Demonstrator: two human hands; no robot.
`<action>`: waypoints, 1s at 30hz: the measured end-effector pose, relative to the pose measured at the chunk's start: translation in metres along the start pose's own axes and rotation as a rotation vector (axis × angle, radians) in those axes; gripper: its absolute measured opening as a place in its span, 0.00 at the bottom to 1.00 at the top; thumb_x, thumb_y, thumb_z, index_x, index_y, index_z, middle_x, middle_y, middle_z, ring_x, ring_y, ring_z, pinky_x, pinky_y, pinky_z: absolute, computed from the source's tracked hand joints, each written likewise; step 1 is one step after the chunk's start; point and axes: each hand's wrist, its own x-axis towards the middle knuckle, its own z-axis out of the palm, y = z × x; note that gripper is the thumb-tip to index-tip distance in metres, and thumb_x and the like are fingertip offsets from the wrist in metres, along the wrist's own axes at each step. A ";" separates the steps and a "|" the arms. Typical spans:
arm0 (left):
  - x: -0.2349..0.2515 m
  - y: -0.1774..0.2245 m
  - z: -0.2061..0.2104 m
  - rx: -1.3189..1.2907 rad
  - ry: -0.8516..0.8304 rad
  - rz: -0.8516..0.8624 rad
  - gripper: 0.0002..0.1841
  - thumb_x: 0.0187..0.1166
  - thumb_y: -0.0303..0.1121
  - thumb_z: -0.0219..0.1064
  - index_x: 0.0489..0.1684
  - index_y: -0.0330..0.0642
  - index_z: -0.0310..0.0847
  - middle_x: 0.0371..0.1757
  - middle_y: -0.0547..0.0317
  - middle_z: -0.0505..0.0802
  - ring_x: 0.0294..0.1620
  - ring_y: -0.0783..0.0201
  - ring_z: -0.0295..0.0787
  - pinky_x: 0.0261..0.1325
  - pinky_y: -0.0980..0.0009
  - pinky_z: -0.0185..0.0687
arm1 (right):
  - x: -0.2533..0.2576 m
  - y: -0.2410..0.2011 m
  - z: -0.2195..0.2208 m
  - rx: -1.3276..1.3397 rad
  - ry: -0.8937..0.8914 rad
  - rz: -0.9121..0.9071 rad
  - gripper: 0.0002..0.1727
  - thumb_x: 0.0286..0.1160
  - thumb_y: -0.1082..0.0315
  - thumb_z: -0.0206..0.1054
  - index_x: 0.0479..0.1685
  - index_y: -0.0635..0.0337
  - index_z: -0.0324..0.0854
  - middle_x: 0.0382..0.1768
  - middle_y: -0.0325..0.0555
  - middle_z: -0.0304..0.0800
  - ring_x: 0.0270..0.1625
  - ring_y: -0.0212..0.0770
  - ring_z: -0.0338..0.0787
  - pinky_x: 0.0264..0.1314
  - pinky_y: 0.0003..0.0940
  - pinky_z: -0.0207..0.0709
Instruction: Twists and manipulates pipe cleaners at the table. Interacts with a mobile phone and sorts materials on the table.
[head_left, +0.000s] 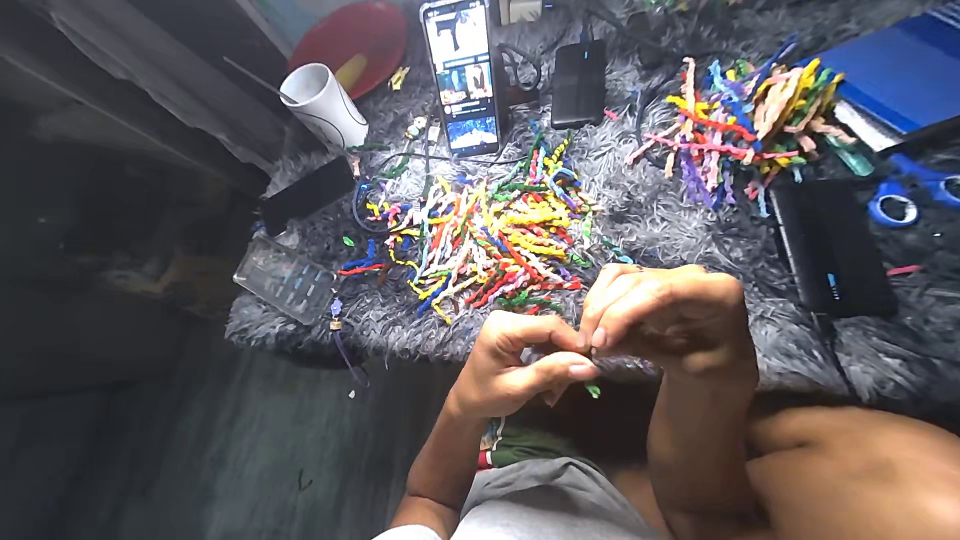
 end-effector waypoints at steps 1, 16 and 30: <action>-0.001 0.001 0.000 0.109 0.005 0.027 0.07 0.87 0.31 0.64 0.46 0.37 0.85 0.37 0.69 0.92 0.34 0.90 0.84 0.38 0.91 0.81 | 0.000 -0.001 0.000 -0.016 0.011 0.008 0.02 0.80 0.70 0.70 0.42 0.58 0.85 0.40 0.35 0.93 0.51 0.26 0.91 0.58 0.22 0.85; 0.000 -0.001 0.011 0.285 0.316 -0.170 0.13 0.95 0.30 0.46 0.49 0.37 0.78 0.24 0.72 0.85 0.23 0.81 0.82 0.29 0.82 0.83 | 0.003 -0.015 0.023 -0.658 0.271 0.045 0.06 0.79 0.71 0.70 0.37 0.59 0.92 0.41 0.40 0.96 0.49 0.26 0.93 0.54 0.19 0.86; 0.000 -0.001 -0.003 0.298 0.498 0.028 0.13 0.89 0.39 0.60 0.38 0.50 0.90 0.31 0.76 0.92 0.24 0.85 0.84 0.29 0.86 0.83 | 0.005 -0.003 0.011 -0.880 0.390 0.377 0.19 0.74 0.65 0.75 0.61 0.64 0.86 0.53 0.50 0.91 0.55 0.32 0.92 0.57 0.23 0.86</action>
